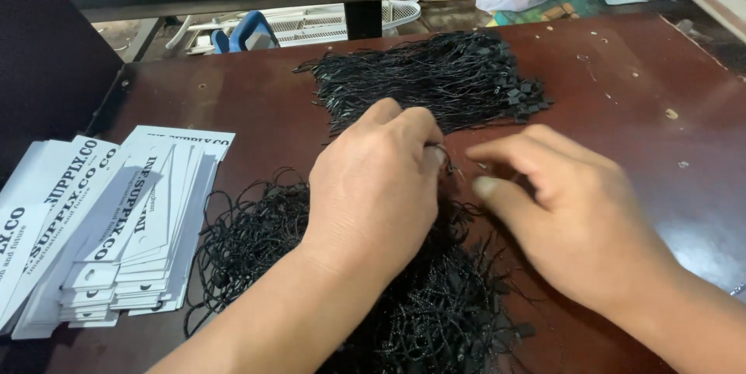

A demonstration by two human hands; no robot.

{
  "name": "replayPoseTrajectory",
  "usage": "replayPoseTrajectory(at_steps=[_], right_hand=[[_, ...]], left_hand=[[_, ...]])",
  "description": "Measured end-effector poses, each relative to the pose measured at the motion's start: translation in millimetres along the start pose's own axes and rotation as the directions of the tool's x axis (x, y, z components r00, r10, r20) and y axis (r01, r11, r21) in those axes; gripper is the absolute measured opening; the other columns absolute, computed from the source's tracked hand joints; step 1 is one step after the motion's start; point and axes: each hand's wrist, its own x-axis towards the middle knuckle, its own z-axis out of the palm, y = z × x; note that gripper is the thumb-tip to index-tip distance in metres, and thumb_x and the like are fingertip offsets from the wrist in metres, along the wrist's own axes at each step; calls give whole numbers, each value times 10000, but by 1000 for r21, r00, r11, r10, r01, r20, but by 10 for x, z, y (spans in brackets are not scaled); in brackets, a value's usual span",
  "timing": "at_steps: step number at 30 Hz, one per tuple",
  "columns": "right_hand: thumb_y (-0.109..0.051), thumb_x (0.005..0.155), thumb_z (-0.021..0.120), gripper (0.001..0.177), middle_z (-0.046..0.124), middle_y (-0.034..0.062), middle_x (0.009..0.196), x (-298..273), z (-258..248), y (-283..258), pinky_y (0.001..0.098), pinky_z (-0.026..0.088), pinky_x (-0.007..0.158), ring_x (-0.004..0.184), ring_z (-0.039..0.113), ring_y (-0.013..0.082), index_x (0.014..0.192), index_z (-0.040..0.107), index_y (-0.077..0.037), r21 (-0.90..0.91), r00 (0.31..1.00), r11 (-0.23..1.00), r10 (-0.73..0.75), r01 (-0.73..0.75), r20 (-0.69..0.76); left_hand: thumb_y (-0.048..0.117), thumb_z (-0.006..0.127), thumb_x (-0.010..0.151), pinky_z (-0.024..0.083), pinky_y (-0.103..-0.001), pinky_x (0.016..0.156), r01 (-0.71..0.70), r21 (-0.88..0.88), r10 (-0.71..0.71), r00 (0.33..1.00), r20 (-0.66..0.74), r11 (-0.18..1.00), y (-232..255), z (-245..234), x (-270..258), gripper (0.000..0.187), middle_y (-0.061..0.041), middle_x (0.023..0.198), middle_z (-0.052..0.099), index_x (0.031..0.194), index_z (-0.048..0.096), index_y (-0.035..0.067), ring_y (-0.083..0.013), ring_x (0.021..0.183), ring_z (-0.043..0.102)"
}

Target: Sorting and neatly stacking black plastic garment seal strings from a tangled pile on a workbench.

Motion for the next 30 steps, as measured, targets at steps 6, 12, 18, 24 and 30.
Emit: replayPoseTrajectory(at_steps=[6, 12, 18, 24, 30], right_hand=[[-250, 897, 683, 158, 671, -64, 853, 43, 252, 146, 373, 535, 652, 818, 700, 189, 1040, 750, -257, -102, 963, 962, -240, 253, 122], [-141, 930, 629, 89, 729, -19, 850, 7, 140, 79, 352, 481, 726, 791, 674, 175, 885, 706, -131, 3, 1000, 1000, -10, 10, -11], [-489, 863, 675, 433, 650, -2, 885, -104, 82, 66, 305, 511, 708, 760, 670, 137, 1092, 761, -131, 187, 922, 912, -381, 364, 64], [-228, 894, 700, 111, 686, -36, 782, -105, 68, 132, 285, 525, 657, 668, 707, 143, 971, 767, -183, 137, 937, 942, -325, 308, 131], [-180, 877, 691, 112, 748, -22, 805, -222, -227, 252, 264, 491, 732, 740, 693, 104, 850, 769, -105, 204, 987, 969, -151, 139, 46]], left_hand=[[247, 604, 883, 521, -457, 782, 411, -147, -371, 897, 239, 900, 19, -138, 45, 162, 66, 1017, 784, 931, 756, 272, -247, 968, 683], [225, 592, 947, 533, -341, 767, 602, -267, -520, 791, 322, 752, 117, -268, 56, 153, 82, 919, 760, 997, 726, 279, -137, 883, 679], [259, 553, 958, 502, -481, 771, 504, -162, -453, 849, 271, 848, 191, -76, 150, 130, -10, 925, 768, 998, 675, 278, -287, 939, 684], [325, 611, 895, 530, -368, 810, 413, -328, -387, 911, 145, 850, 182, -247, 83, 150, 63, 885, 800, 922, 731, 239, -181, 864, 724], [674, 522, 754, 576, -385, 832, 115, -306, -29, 962, 272, 945, -110, -248, -171, 666, -7, 1179, 793, 1176, 753, 213, -176, 1060, 758]])
